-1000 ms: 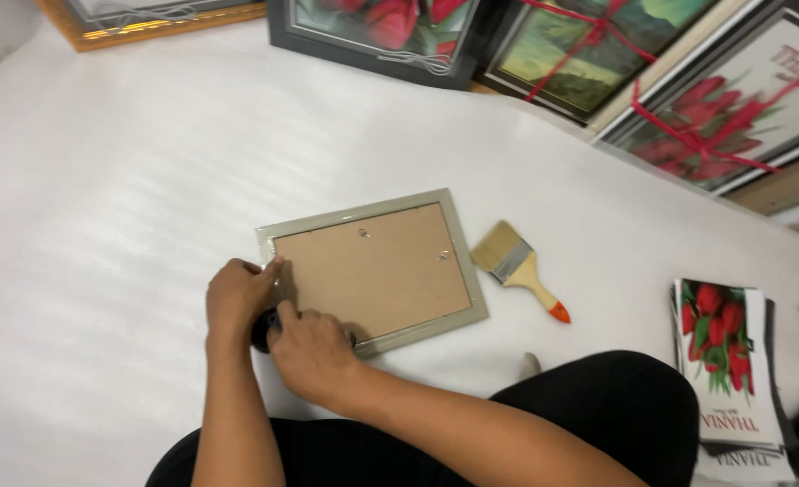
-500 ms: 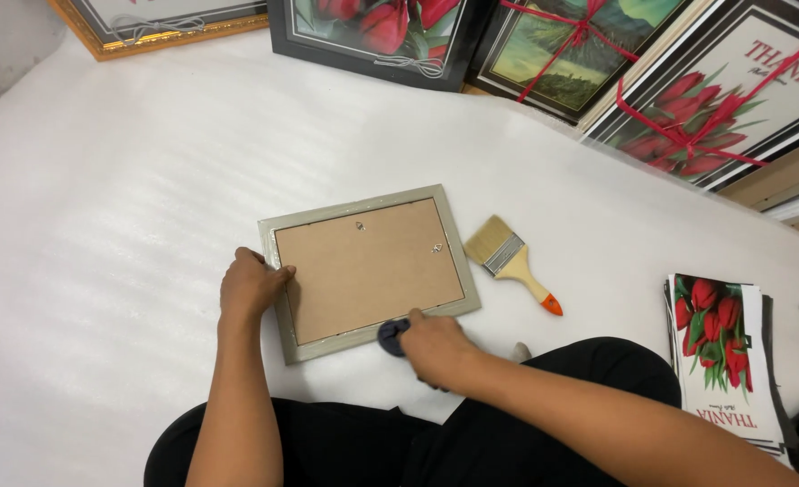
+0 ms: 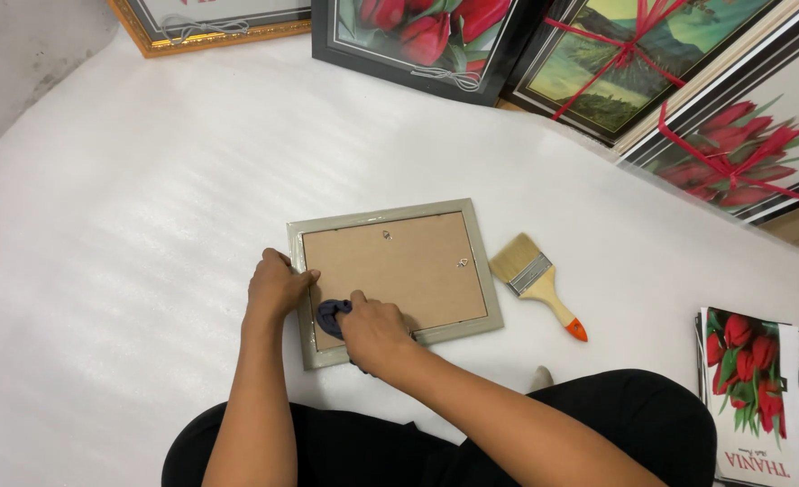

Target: Cleaning and preparing a picture frame to insert a print

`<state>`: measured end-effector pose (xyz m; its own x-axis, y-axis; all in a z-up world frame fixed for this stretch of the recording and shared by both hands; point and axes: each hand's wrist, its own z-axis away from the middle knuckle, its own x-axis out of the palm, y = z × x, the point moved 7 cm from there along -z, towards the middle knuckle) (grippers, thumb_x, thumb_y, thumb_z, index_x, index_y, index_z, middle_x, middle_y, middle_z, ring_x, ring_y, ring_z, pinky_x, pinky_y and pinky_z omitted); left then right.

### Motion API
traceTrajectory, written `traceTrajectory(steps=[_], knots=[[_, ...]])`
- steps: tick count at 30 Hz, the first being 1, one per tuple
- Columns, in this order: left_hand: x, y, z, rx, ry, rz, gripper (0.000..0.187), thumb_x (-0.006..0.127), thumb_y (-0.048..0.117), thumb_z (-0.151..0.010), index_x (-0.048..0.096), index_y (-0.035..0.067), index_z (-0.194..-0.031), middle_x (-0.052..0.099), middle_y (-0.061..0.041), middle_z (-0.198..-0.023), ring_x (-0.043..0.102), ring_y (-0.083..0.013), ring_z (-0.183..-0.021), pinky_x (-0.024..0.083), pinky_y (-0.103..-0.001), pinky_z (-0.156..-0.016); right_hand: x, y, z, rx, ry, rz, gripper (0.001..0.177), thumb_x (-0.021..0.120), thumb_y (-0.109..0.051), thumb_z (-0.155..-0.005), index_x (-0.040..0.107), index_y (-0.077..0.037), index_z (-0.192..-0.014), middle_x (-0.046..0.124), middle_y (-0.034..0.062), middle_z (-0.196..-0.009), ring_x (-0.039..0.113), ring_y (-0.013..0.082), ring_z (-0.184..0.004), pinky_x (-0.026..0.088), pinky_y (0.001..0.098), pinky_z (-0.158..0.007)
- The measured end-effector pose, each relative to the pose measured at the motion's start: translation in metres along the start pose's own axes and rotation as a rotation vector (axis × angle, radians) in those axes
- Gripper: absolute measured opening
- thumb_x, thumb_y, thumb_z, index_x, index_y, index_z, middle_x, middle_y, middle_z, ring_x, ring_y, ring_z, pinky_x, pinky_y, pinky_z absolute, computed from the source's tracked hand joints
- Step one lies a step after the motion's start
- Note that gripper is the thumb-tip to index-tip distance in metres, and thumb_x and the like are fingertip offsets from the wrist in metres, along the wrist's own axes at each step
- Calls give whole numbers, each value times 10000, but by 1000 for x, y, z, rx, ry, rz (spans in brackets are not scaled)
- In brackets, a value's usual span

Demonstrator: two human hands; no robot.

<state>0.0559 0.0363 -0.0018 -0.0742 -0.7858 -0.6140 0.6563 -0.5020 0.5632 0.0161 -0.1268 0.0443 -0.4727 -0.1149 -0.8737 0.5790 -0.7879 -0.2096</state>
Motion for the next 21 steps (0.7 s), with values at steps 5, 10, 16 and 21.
traceTrajectory(steps=[5,10,16,21], knots=[[3,-3,-2,-21,-9,2,559,822,288,-840,562,-40,-1209,631,-309,-1240,597,-531,-1231,485,-570,-1028,-28,61,19,134,-75,63,244,661,-67,-875,748,0,-1094,630,200,-1087,728,384,-902,594,526,-754],[6,-1,-5,-33,-10,1,569,825,280,-839,551,-38,-1223,619,-309,-1243,592,-530,-1239,490,-572,-1027,-17,168,22,326,-67,186,258,661,-103,-893,756,20,-1098,642,193,-1070,746,373,-906,602,507,-760],[-2,7,4,-26,-18,52,546,758,364,-894,576,-36,-1218,636,-302,-1191,616,-513,-1213,503,-576,-993,-72,82,4,293,54,34,323,610,-157,-918,740,-79,-1203,609,211,-1154,727,426,-946,592,563,-801],[-2,0,-4,-9,7,14,478,666,406,-954,610,-23,-1157,678,-277,-1106,658,-489,-1150,522,-559,-957,-38,0,-47,-9,108,-29,242,576,-74,-918,745,4,-1072,609,237,-1028,720,332,-800,606,461,-705]])
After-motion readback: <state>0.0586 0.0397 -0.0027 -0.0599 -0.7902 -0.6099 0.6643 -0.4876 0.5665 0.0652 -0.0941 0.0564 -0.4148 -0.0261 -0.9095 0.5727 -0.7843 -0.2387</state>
